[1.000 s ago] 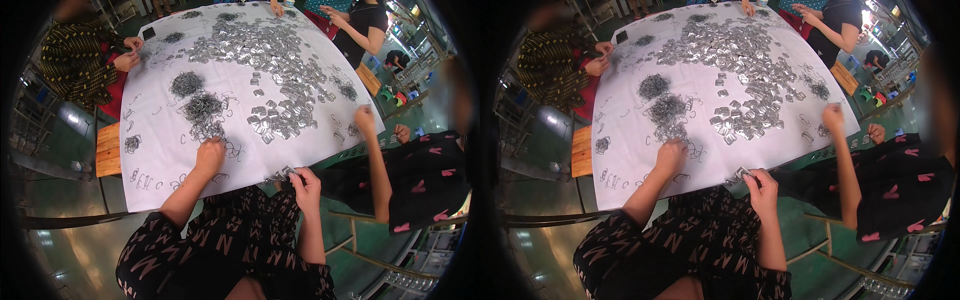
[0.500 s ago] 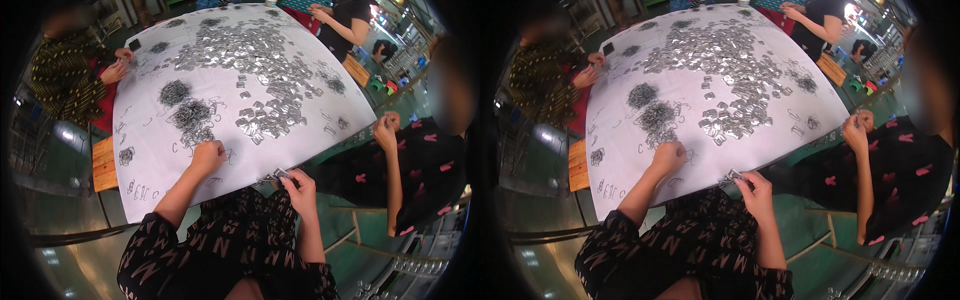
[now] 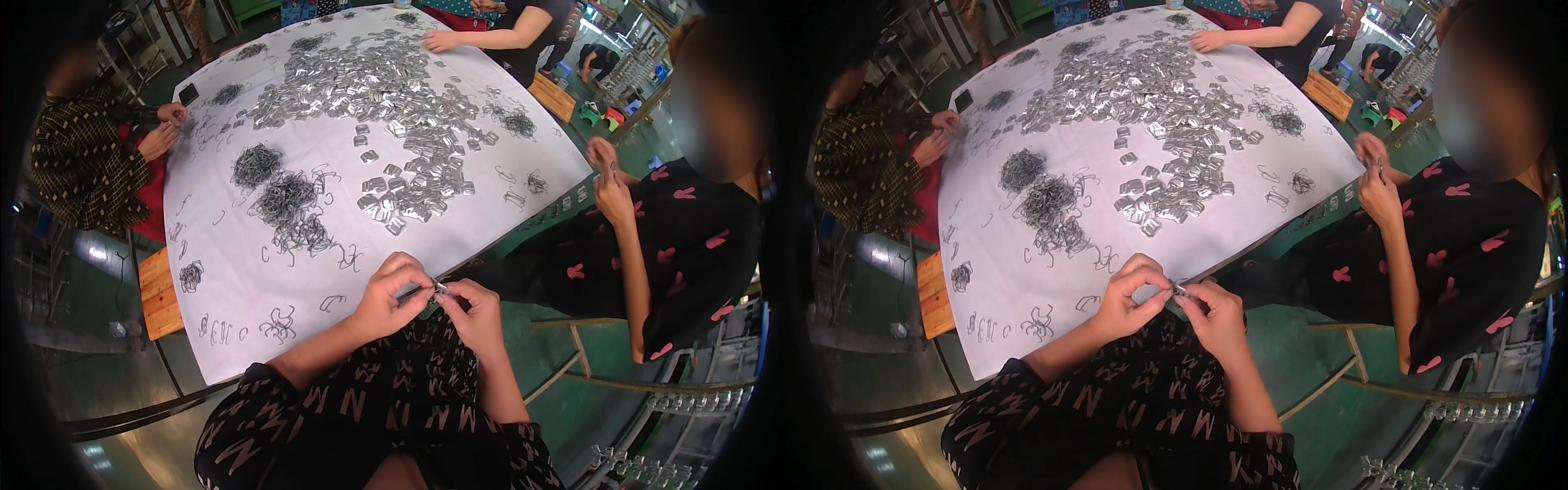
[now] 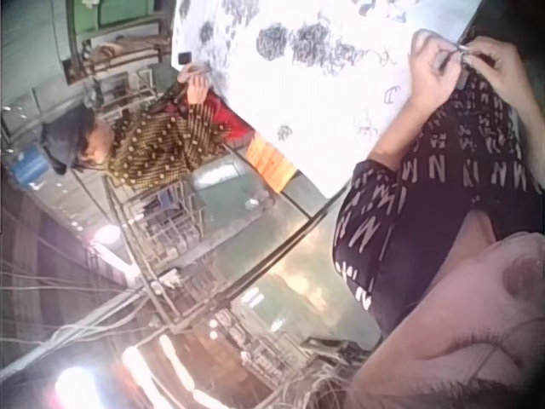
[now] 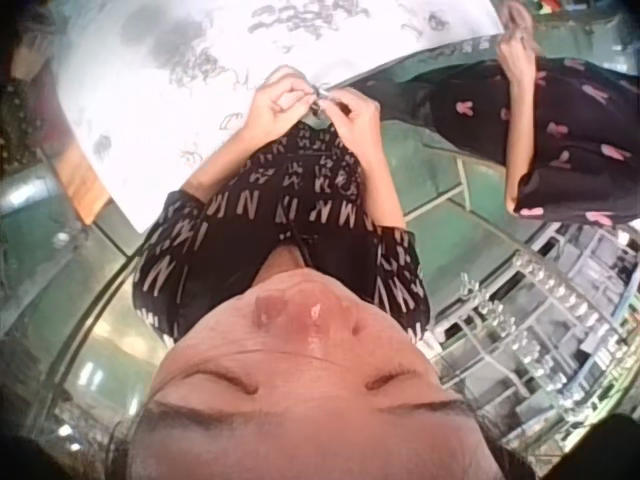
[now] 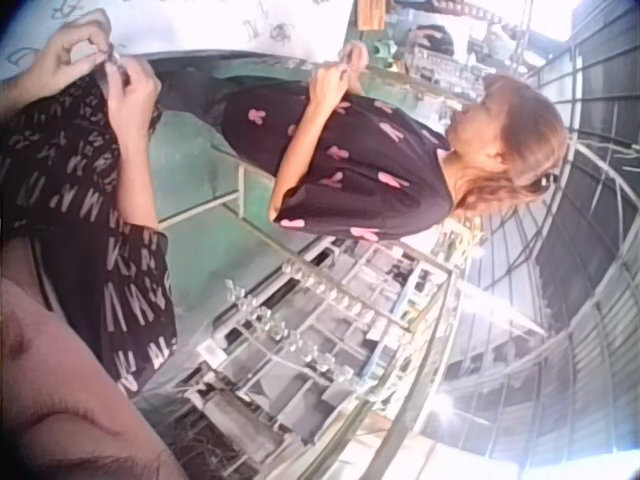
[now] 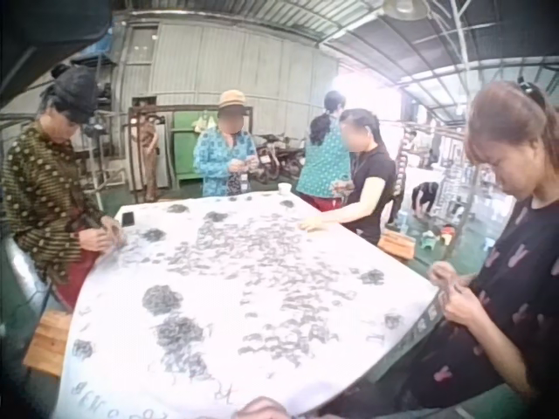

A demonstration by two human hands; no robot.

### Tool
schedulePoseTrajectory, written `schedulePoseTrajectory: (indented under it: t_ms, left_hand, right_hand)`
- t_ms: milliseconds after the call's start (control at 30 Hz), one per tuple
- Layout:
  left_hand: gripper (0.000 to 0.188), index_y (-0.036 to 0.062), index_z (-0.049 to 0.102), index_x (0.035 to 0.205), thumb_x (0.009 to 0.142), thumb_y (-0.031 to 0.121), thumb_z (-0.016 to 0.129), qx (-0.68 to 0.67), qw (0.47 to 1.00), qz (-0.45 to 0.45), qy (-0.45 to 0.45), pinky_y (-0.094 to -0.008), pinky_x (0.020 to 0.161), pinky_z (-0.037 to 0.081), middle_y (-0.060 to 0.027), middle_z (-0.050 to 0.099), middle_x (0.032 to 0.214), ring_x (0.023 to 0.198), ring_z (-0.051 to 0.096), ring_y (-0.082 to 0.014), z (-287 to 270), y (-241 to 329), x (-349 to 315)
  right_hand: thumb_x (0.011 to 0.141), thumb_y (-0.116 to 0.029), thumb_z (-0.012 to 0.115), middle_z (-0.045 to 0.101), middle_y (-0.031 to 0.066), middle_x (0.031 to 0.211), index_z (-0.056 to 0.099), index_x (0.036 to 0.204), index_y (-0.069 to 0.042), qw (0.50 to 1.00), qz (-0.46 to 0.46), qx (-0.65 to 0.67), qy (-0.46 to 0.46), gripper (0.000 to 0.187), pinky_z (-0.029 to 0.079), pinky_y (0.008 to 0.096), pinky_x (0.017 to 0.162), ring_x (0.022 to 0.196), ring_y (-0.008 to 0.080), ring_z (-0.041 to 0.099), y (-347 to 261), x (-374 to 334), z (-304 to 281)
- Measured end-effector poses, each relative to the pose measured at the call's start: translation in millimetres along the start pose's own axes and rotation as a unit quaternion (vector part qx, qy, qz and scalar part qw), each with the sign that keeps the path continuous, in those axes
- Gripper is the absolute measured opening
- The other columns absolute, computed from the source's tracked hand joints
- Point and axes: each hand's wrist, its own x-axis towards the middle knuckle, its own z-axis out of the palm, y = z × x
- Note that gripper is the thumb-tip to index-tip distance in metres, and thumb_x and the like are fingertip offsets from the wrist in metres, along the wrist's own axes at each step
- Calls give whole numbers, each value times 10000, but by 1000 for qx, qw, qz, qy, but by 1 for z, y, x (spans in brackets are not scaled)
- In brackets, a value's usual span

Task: The person assembles small metal parts by hand, picking up wire and rectangular pieces from a table and attaching them to a metal rack. They work alongside others at the table before moving to the floor to continue attaching parts to the rack.

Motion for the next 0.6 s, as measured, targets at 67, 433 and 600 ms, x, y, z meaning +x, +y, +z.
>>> schedulePoseTrajectory:
  t_ms: [67,433,600]
  left_hand:
    - [70,4,575,904,840,-13,598,37,998,53,9,-296,774,464,-117,604,953,843,576,-190,7,-3,0]
    - [98,-10,466,982,896,-56,481,-76,995,-12,-60,-320,838,474,-155,601,958,909,606,-201,20,-14,-22]
    - [114,-4,472,964,875,-62,514,-92,995,-19,-44,-311,809,484,-142,605,950,888,615,-204,19,-16,-35]
  right_hand:
    - [788,-48,700,612,64,707,682,881,8,1000,9,11,-16,110,402,244,523,559,110,521,-2,-1,-3]
    - [783,-194,707,626,143,826,685,978,-4,982,40,-141,117,273,477,358,650,731,257,612,131,91,14]
    - [764,-153,704,600,152,906,676,1016,-27,938,62,-311,137,283,486,392,738,832,315,606,132,131,47]
